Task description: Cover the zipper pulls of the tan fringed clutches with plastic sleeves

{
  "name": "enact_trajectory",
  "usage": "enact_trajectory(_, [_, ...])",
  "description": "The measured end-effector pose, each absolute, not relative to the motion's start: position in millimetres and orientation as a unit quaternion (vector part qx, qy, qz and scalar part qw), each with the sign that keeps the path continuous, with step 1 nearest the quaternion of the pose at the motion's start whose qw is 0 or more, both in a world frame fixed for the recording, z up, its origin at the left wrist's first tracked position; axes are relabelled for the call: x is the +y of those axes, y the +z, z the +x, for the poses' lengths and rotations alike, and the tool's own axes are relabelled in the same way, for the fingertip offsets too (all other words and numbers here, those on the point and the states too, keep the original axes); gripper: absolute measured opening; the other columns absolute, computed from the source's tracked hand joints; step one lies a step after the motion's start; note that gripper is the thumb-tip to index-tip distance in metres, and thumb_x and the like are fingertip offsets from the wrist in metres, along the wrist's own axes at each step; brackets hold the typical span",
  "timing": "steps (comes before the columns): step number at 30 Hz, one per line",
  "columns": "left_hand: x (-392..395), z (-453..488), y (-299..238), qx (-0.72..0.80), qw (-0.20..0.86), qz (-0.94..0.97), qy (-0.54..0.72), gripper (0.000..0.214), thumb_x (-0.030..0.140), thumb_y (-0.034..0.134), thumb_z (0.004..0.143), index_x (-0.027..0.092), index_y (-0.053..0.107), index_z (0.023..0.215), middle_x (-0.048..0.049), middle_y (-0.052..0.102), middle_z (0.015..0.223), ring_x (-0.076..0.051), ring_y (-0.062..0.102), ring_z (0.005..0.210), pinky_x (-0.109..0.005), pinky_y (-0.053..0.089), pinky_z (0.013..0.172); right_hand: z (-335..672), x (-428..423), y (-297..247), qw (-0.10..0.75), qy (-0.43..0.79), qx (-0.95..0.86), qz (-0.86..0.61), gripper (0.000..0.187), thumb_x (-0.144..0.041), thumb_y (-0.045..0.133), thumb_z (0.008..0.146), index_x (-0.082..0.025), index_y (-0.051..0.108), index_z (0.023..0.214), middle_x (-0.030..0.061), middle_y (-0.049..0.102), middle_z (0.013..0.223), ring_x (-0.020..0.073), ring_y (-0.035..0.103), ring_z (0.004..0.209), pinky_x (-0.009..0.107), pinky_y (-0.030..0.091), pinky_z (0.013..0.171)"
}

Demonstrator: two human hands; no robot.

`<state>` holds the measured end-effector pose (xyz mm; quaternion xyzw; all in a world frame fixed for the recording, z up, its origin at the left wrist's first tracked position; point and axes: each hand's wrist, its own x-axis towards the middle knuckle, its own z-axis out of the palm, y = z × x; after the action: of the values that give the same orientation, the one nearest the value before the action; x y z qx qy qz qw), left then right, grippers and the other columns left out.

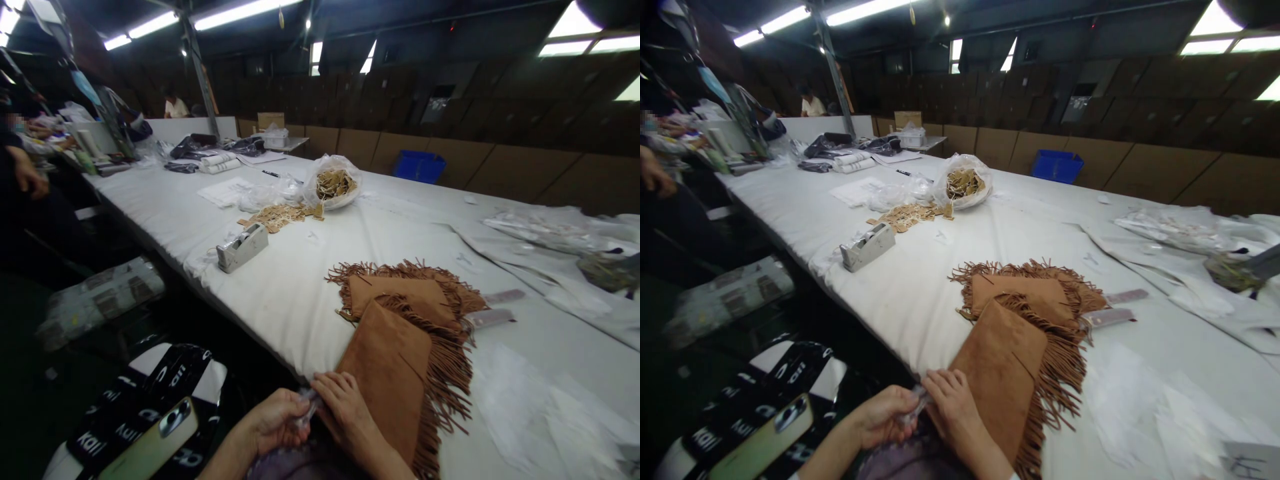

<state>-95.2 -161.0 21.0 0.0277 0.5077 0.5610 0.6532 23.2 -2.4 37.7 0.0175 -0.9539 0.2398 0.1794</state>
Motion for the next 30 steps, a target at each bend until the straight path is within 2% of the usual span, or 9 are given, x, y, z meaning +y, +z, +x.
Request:
enact_trajectory(3, [-157,-97,20,0.541,0.626,0.042,0.560,0.048,0.056,0.074,0.062,0.014,0.060,0.081,-0.0045,0.068,0.061,-0.012,0.059,0.046,-0.020,0.041,0.043,58,23,40,0.279,0.203,-0.924,-0.164,0.047,-0.035,0.057,0.086,-0.020,0.051,0.130,0.0145,0.057,0.129,0.0303,0.049,0.118,0.045,0.034,0.100])
enact_trajectory(5, [-154,-97,21,0.552,0.617,0.064,0.557,0.049,0.059,0.071,0.064,0.015,0.059,0.081,-0.0052,0.068,0.063,-0.013,0.061,0.048,-0.021,0.042,0.045,85,43,36,0.322,0.139,-0.875,-0.334,0.052,-0.047,0.049,0.087,-0.012,0.052,0.126,0.0213,0.058,0.121,0.0356,0.053,0.111,0.051,0.038,0.096])
enact_trajectory(8, [-147,-96,22,0.554,0.609,0.081,0.562,0.047,0.059,0.068,0.067,0.014,0.060,0.078,-0.0035,0.066,0.061,-0.011,0.057,0.046,-0.021,0.040,0.044,113,65,29,0.242,0.113,-0.851,-0.452,0.068,-0.059,0.040,0.086,-0.005,0.050,0.125,0.0241,0.062,0.108,0.0381,0.059,0.096,0.053,0.045,0.086])
enact_trajectory(10, [-142,-95,21,0.558,0.595,0.085,0.571,0.046,0.059,0.068,0.067,0.014,0.058,0.073,-0.0001,0.061,0.055,-0.008,0.049,0.040,-0.019,0.033,0.039,118,69,27,0.198,0.130,-0.855,-0.461,0.070,-0.059,0.041,0.085,-0.008,0.043,0.133,0.0219,0.062,0.111,0.0362,0.060,0.096,0.050,0.047,0.085])
enact_trajectory(13, [-138,-93,16,0.558,0.583,0.084,0.585,0.043,0.056,0.069,0.067,0.016,0.053,0.067,0.0049,0.053,0.049,-0.003,0.034,0.034,-0.018,0.017,0.035,110,65,28,0.191,0.132,-0.857,-0.460,0.071,-0.055,0.045,0.084,-0.011,0.036,0.139,0.0199,0.060,0.116,0.0346,0.060,0.101,0.048,0.048,0.086])
enact_trajectory(17, [-143,-91,15,0.537,0.592,0.058,0.598,0.041,0.054,0.069,0.068,0.018,0.051,0.073,0.0093,0.046,0.046,-0.001,0.018,0.031,-0.020,0.003,0.037,98,63,27,0.206,0.181,-0.858,-0.435,0.058,-0.043,0.046,0.083,-0.015,0.044,0.134,0.0155,0.064,0.115,0.0309,0.062,0.101,0.044,0.050,0.084])
enact_trajectory(23, [-149,-81,34,0.467,0.624,0.058,0.624,0.032,0.044,0.071,0.071,0.016,0.057,0.078,0.0077,0.048,0.045,-0.002,0.023,0.031,-0.020,0.006,0.037,92,98,40,0.262,0.221,-0.892,-0.296,0.038,-0.031,0.043,0.086,-0.021,0.058,0.120,0.0085,0.065,0.115,0.0238,0.059,0.107,0.038,0.045,0.095])
enact_trajectory(27, [-137,-80,34,0.457,0.643,-0.006,0.614,0.029,0.038,0.074,0.066,0.015,0.057,0.072,0.0055,0.052,0.046,-0.002,0.032,0.031,-0.017,0.012,0.036,87,116,66,0.238,0.058,-0.906,-0.347,0.035,-0.035,0.053,0.084,-0.018,0.062,0.113,0.0166,0.062,0.114,0.0324,0.056,0.101,0.048,0.045,0.083])
enact_trajectory(30, [-130,-86,28,0.468,0.650,-0.055,0.596,0.028,0.037,0.072,0.066,0.013,0.060,0.076,0.0053,0.053,0.047,-0.002,0.036,0.032,-0.014,0.015,0.036,75,92,79,0.221,0.018,-0.931,-0.289,0.035,-0.037,0.057,0.084,-0.020,0.062,0.114,0.0166,0.056,0.127,0.0344,0.050,0.110,0.049,0.040,0.088])
